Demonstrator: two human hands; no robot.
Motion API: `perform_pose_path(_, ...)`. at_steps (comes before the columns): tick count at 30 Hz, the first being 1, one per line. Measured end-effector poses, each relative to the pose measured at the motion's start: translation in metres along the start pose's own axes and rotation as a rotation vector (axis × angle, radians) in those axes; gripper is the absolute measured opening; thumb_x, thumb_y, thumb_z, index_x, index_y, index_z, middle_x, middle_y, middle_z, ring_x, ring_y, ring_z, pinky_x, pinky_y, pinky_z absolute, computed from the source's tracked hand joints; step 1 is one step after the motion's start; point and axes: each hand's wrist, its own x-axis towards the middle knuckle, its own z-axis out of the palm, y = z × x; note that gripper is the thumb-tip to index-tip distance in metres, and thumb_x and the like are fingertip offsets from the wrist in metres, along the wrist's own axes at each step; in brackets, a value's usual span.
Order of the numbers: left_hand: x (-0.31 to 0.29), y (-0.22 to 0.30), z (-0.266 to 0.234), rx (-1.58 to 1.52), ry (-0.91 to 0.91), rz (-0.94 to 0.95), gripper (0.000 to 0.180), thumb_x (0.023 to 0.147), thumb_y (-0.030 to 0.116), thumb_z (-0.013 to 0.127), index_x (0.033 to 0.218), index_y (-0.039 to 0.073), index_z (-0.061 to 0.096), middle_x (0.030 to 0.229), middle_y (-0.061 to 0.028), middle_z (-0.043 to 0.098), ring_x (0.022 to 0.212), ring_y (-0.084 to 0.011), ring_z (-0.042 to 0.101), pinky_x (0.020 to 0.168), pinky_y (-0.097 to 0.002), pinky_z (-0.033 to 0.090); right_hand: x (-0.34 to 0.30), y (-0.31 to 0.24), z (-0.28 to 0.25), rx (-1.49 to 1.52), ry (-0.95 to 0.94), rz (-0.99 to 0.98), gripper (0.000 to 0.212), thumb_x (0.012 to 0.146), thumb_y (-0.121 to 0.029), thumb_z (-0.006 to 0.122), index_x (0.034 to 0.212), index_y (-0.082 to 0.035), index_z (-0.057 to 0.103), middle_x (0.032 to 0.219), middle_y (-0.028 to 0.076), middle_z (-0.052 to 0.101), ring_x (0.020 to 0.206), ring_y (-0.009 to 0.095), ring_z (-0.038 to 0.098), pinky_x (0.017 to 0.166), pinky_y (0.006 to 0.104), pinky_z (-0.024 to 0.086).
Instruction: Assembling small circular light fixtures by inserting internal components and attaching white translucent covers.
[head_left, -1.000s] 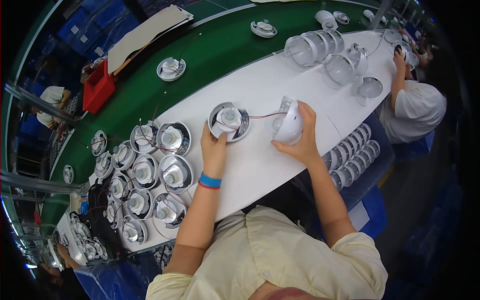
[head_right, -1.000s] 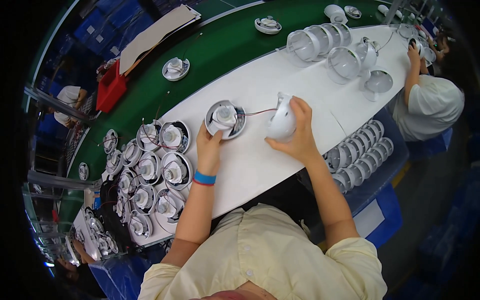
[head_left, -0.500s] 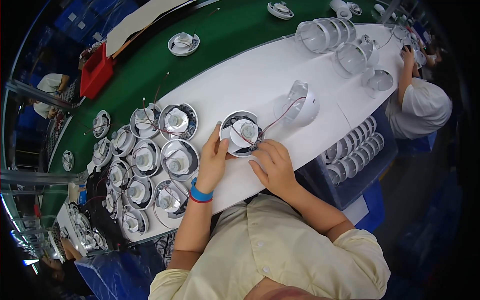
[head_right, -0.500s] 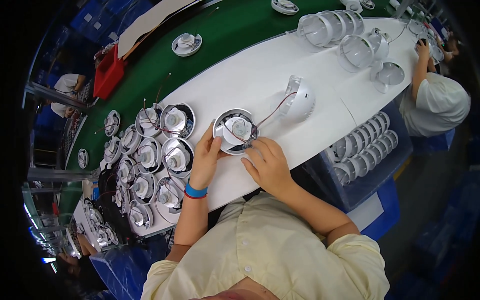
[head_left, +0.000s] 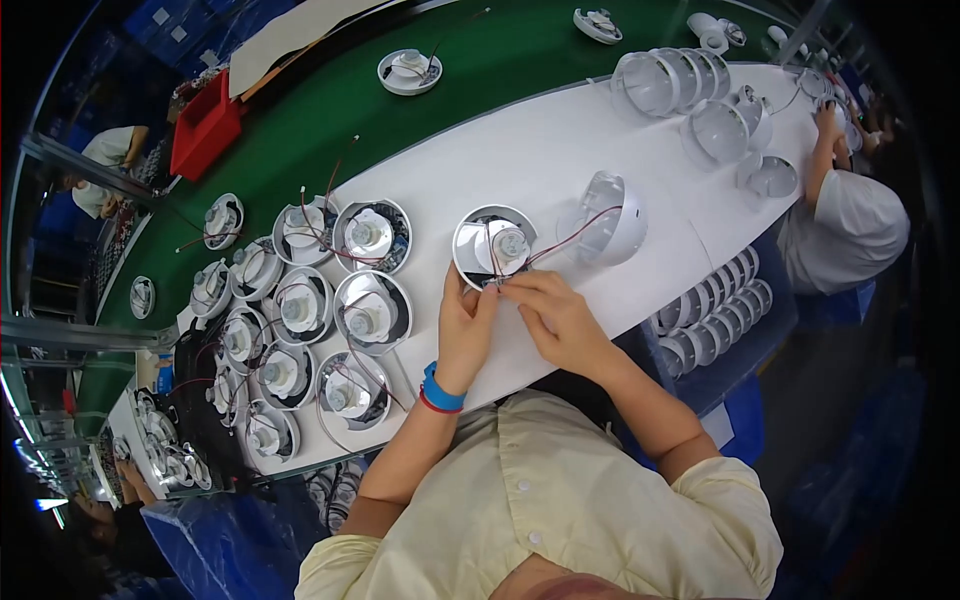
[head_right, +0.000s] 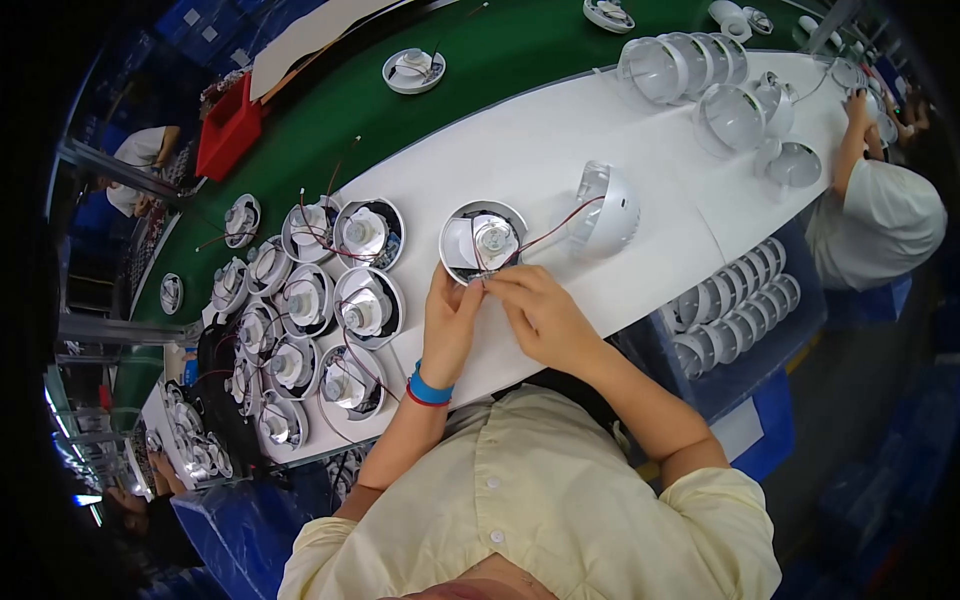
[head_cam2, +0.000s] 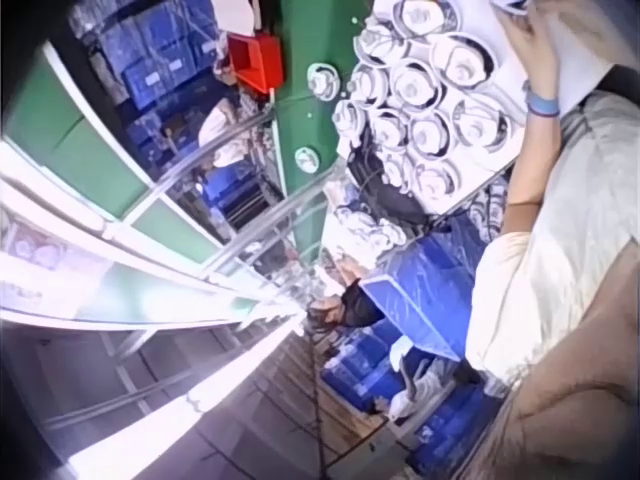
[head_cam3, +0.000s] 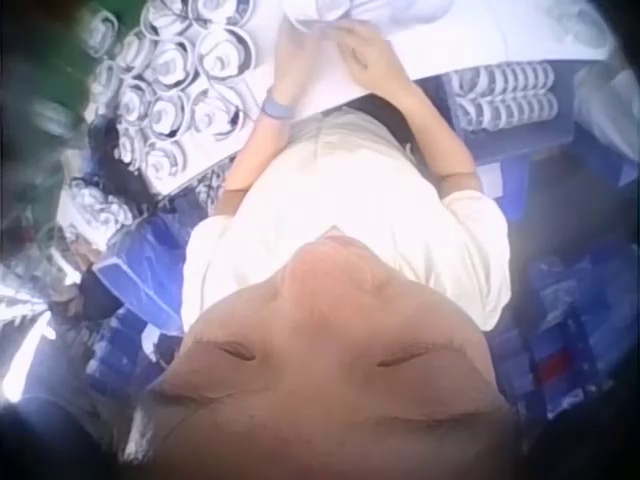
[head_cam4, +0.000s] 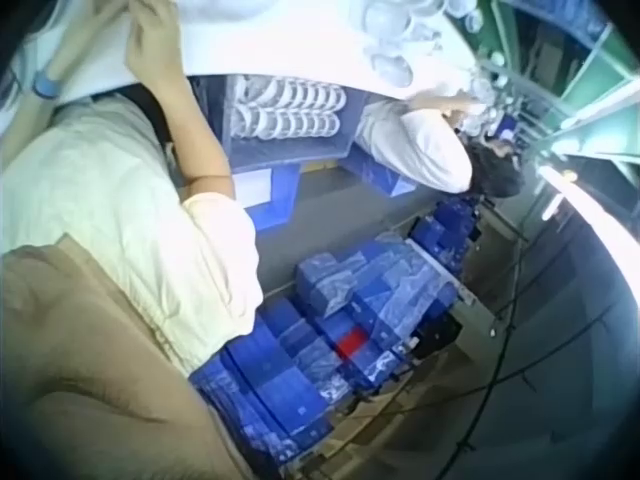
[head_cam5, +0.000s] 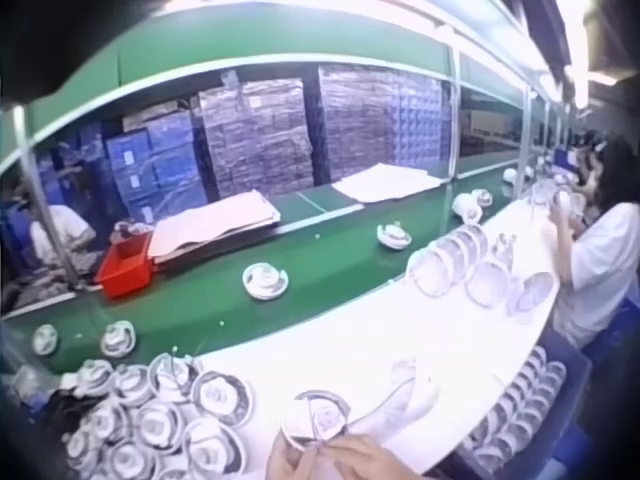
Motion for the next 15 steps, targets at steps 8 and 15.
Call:
perform_pose_path(8, 0.005, 0.003, -0.008, 0.093, -0.060, -0.116, 0.050, 0.091, -0.003, 0.055, 0.138, -0.004, 0.035, 0.115, -0.0095, 0.057, 0.092, -0.0105, 0.060, 0.078, -0.0223, 0.048, -0.001, 0.023, 0.016, 0.466, 0.399, 0.452, 0.017, 0.083, 0.003, 0.068, 0.100, 0.001, 0.063, 0.096, 0.003, 0.063, 0.084, 0.007, 0.059, 0.071, 0.0225, 0.046)
perform_pose_path(15, -0.004, -0.001, -0.005, -0.037, -0.032, -0.107, 0.060, 0.091, -0.004, 0.056, 0.143, -0.001, 0.026, 0.122, -0.0116, 0.049, 0.103, -0.0186, 0.061, 0.088, -0.0298, 0.052, 0.005, 0.017, 0.022, 0.343, 0.378, 0.422, 0.015, 0.081, 0.000, 0.072, 0.094, 0.002, 0.065, 0.082, 0.002, 0.066, 0.072, 0.006, 0.058, 0.064, 0.0217, 0.045)
